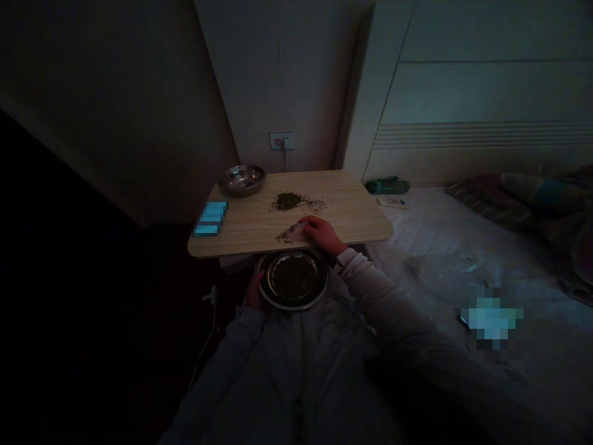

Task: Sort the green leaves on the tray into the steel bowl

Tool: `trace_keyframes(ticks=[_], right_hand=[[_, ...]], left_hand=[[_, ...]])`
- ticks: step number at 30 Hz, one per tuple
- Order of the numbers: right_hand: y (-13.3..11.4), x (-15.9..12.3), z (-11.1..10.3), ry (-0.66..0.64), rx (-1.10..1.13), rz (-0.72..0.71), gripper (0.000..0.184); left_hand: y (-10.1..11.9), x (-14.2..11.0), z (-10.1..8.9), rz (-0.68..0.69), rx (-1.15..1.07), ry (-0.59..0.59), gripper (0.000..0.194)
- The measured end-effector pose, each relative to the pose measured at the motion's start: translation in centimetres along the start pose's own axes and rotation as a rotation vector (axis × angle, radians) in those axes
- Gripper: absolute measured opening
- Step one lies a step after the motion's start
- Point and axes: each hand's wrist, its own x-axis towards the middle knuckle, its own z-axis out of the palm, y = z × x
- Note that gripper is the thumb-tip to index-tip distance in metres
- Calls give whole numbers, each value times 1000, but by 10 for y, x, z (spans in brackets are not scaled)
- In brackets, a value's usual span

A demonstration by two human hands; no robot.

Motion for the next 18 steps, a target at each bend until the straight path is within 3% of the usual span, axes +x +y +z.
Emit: trace_keyframes(ticks=[18], right_hand=[[2,0,1,-5,-20,-21,33]], left_hand=[[0,-4,3,-10,-34,-31,19]])
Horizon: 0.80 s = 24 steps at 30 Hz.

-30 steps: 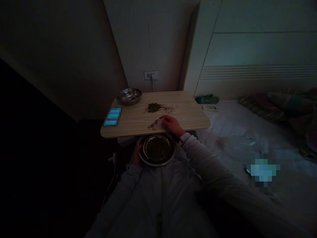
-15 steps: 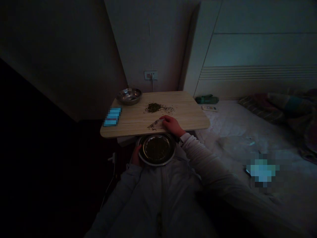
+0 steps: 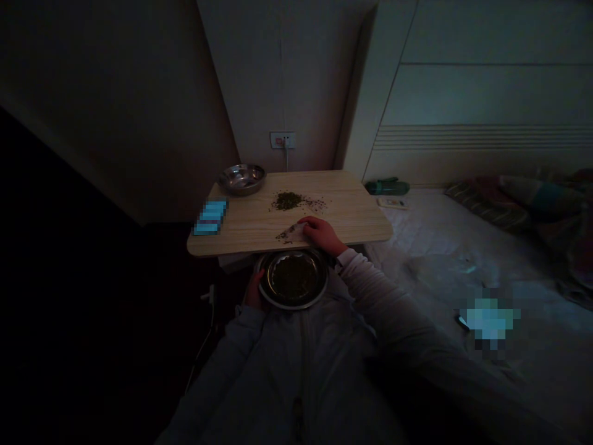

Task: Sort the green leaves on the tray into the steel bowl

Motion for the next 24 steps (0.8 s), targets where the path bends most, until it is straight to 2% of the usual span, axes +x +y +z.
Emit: trace_keyframes(ticks=[8,15,24], right_hand=[[1,-1,2,-27,-25,-8,34],[0,0,0,-50,-34,-29,33],[2,0,1,-81,-40,-34,35]], left_hand=[[-2,4,-3,22,11,26,20],[-3,8,-8,27,30,-15,15],[0,-1,1,-18,-5,5,24]])
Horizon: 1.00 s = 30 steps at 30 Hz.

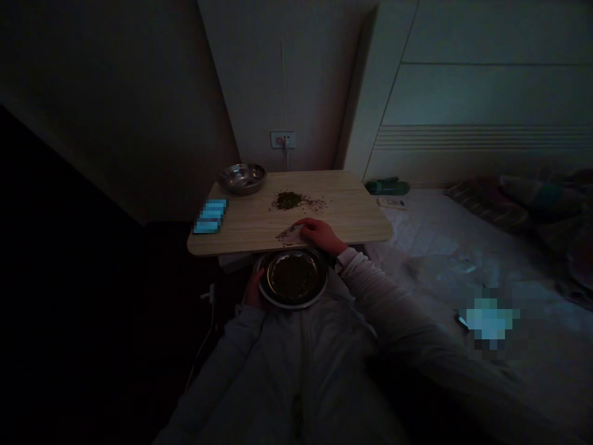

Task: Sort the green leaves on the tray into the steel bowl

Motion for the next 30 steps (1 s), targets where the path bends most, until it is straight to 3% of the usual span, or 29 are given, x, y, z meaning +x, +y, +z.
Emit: trace_keyframes(ticks=[18,24,30], right_hand=[[-8,-5,-1,-61,-42,18,36],[-5,-5,-1,-81,52,17,34],[-2,4,2,-47,216,79,36]], left_hand=[[2,-3,6,31,-23,32,22],[0,1,0,-12,-23,-33,23],[0,4,-3,26,-16,1,20]])
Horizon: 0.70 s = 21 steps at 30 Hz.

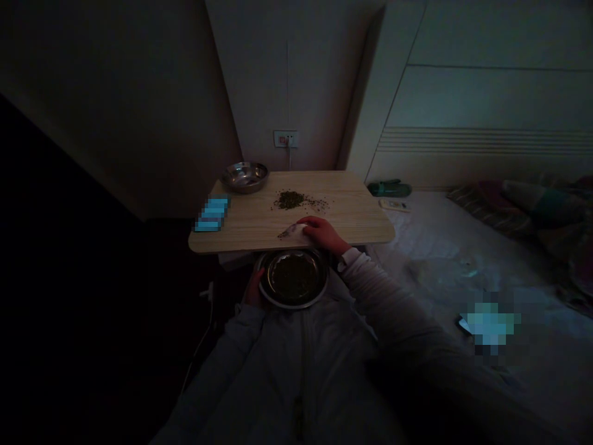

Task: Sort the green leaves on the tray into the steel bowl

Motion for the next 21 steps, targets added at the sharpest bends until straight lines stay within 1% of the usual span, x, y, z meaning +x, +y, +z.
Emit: trace_keyframes(ticks=[3,7,11,21], right_hand=[[-3,3,4,48,-37,-31,35],[-6,5,7,79,-116,-44,34],[-6,3,7,69,-165,-35,33],[-10,0,7,38,-217,-19,34]], left_hand=[[2,-3,3,-6,-5,42,21],[6,-6,5,-3,-26,54,22],[8,-7,5,-5,-42,38,26],[6,-7,4,-4,-75,27,22]])
